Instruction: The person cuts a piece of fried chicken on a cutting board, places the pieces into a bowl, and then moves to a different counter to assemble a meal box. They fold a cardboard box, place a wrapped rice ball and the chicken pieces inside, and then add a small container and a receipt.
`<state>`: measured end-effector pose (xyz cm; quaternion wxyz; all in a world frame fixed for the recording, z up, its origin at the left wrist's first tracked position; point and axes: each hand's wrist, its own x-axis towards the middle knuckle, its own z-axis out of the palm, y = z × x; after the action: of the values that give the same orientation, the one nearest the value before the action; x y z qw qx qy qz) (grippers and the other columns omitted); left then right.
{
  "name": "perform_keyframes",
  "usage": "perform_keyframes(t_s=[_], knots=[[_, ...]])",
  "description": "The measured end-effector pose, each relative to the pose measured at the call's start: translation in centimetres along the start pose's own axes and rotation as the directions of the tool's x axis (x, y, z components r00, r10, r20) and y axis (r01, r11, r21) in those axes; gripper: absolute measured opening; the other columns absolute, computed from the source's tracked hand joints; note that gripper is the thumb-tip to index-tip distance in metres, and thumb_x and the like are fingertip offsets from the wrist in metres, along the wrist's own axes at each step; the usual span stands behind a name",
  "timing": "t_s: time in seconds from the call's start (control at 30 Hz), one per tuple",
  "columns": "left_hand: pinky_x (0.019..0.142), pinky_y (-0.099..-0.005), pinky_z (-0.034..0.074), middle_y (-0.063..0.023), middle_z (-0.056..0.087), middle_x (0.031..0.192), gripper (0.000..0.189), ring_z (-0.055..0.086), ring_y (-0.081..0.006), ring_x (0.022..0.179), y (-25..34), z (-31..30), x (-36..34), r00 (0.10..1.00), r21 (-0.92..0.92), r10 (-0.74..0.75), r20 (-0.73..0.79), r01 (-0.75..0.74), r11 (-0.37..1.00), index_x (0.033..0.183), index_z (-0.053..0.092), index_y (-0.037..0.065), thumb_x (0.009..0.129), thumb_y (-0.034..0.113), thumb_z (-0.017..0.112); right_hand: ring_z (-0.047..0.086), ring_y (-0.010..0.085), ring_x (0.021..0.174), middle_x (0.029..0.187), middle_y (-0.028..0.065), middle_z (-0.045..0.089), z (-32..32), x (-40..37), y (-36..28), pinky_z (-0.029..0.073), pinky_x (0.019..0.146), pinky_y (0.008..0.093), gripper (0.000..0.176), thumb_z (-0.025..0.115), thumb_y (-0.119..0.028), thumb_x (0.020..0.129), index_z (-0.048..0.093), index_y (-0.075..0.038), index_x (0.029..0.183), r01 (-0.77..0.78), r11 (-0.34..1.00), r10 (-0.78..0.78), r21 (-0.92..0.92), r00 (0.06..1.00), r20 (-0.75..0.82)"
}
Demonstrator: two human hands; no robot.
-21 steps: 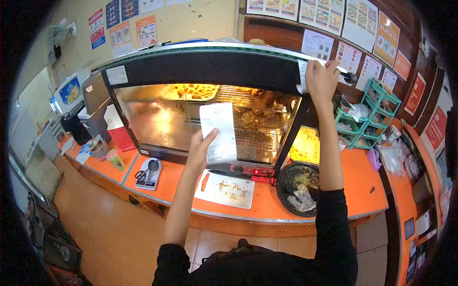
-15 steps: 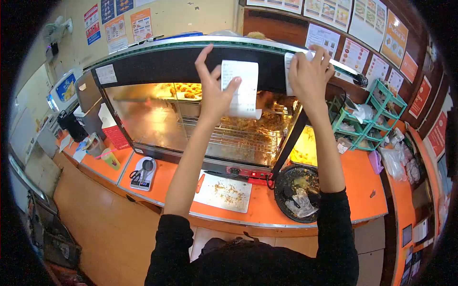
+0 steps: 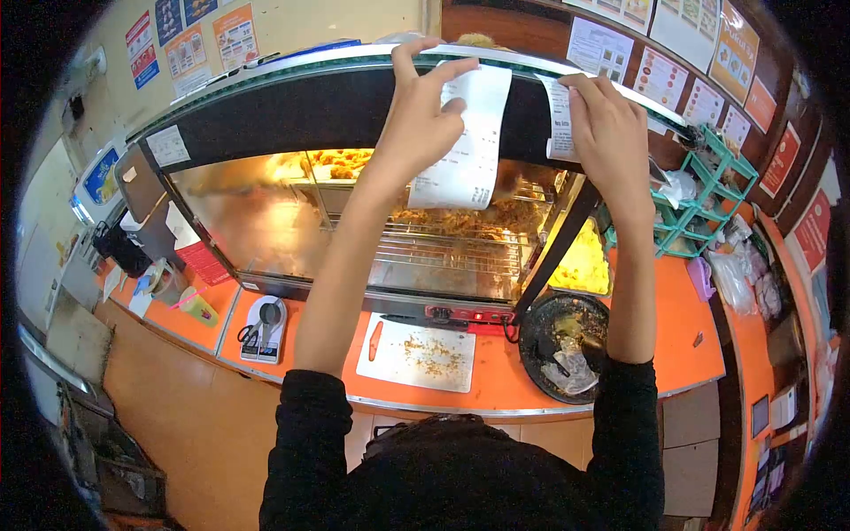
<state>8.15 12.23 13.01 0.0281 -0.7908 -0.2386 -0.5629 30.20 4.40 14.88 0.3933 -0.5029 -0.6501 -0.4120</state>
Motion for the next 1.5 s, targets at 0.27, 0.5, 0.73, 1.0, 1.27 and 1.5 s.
perform_keyframes(t_s=[0.27, 0.5, 0.73, 1.0, 1.27, 1.5], knots=[[0.098, -0.0465, 0.041, -0.0147, 0.048, 0.125, 0.04, 0.05, -0.0368, 0.114, -1.4, -2.2, 0.3, 0.984, 0.546, 0.165, 0.06, -0.171, 0.82, 0.119, 0.064, 0.003, 0.082, 0.01, 0.052, 0.061, 0.0305, 0.097, 0.099, 0.009, 0.062, 1.2, -0.2, 1.0, 0.045, 0.085, 0.0459, 0.023, 0.054, -0.007, 0.087, 0.068, -0.009, 0.105, -0.006, 0.999, 0.006, -0.04, 1.0, -0.001], [0.086, -0.0455, 0.047, -0.0175, 0.061, 0.1, 0.026, 0.06, -0.0386, 0.095, -3.6, -2.3, 1.9, 0.962, 0.216, 0.267, 0.052, -0.272, 0.938, 0.114, 0.064, 0.007, 0.097, 0.015, 0.046, 0.063, 0.0292, 0.093, 0.096, 0.0092, 0.063, 2.8, 0.4, -1.8, 0.046, 0.083, 0.043, 0.024, 0.054, -0.004, 0.083, 0.065, -0.008, 0.104, 0.076, 0.993, -0.083, -0.087, 0.993, -0.085], [0.084, -0.044, 0.047, -0.0152, 0.061, 0.099, 0.025, 0.06, -0.0353, 0.093, -4.3, -3.7, 0.8, 0.97, 0.381, 0.234, 0.071, -0.243, 0.892, 0.114, 0.065, 0.008, 0.097, 0.01, 0.047, 0.057, 0.0243, 0.109, 0.11, 0.0116, 0.06, 4.4, 1.5, -5.2, 0.04, 0.096, 0.0466, 0.03, 0.049, -0.001, 0.086, 0.066, -0.004, 0.111, -0.039, 0.999, 0.039, -0.002, 0.997, -0.064], [0.093, -0.0402, 0.045, -0.0131, 0.057, 0.102, 0.034, 0.057, -0.0316, 0.102, -6.2, -2.6, -0.5, 0.926, 0.398, 0.353, -0.134, -0.276, 0.875, 0.123, 0.065, 0.017, 0.094, 0.008, 0.051, 0.055, 0.0286, 0.116, 0.128, 0.0132, 0.059, 1.4, -0.6, -5.7, 0.041, 0.098, 0.0431, 0.031, 0.045, -0.01, 0.095, 0.06, -0.001, 0.121, 0.104, 0.994, -0.104, -0.032, 0.995, 0.0], [0.099, -0.0419, 0.043, -0.0117, 0.062, 0.122, 0.035, 0.058, -0.0333, 0.113, -9.3, -4.2, 0.6, 0.916, 0.532, 0.402, -0.005, -0.338, 0.776, 0.124, 0.063, 0.012, 0.093, 0.008, 0.049, 0.062, 0.0224, 0.067, 0.072, 0.0128, 0.061, -7.3, -25.5, 3.8, 0.047, 0.063, 0.038, 0.024, 0.052, -0.018, 0.099, 0.063, 0.002, 0.095, -0.894, 0.447, 0.677, 0.028, 0.359, 0.642], [0.094, -0.0395, 0.043, -0.009, 0.065, 0.112, 0.035, 0.059, -0.0276, 0.108, -5.6, -3.0, -0.4, 0.853, 0.565, 0.484, -0.197, -0.305, 0.767, 0.126, 0.063, 0.013, 0.092, 0.012, 0.054, 0.069, 0.0383, 0.074, 0.075, 0.0226, 0.07, -6.5, -55.4, 6.0, 0.052, 0.069, 0.0465, 0.045, 0.073, -0.044, 0.078, 0.072, 0.001, 0.074, -0.574, 0.316, 0.941, -0.756, 0.088, 0.326]])
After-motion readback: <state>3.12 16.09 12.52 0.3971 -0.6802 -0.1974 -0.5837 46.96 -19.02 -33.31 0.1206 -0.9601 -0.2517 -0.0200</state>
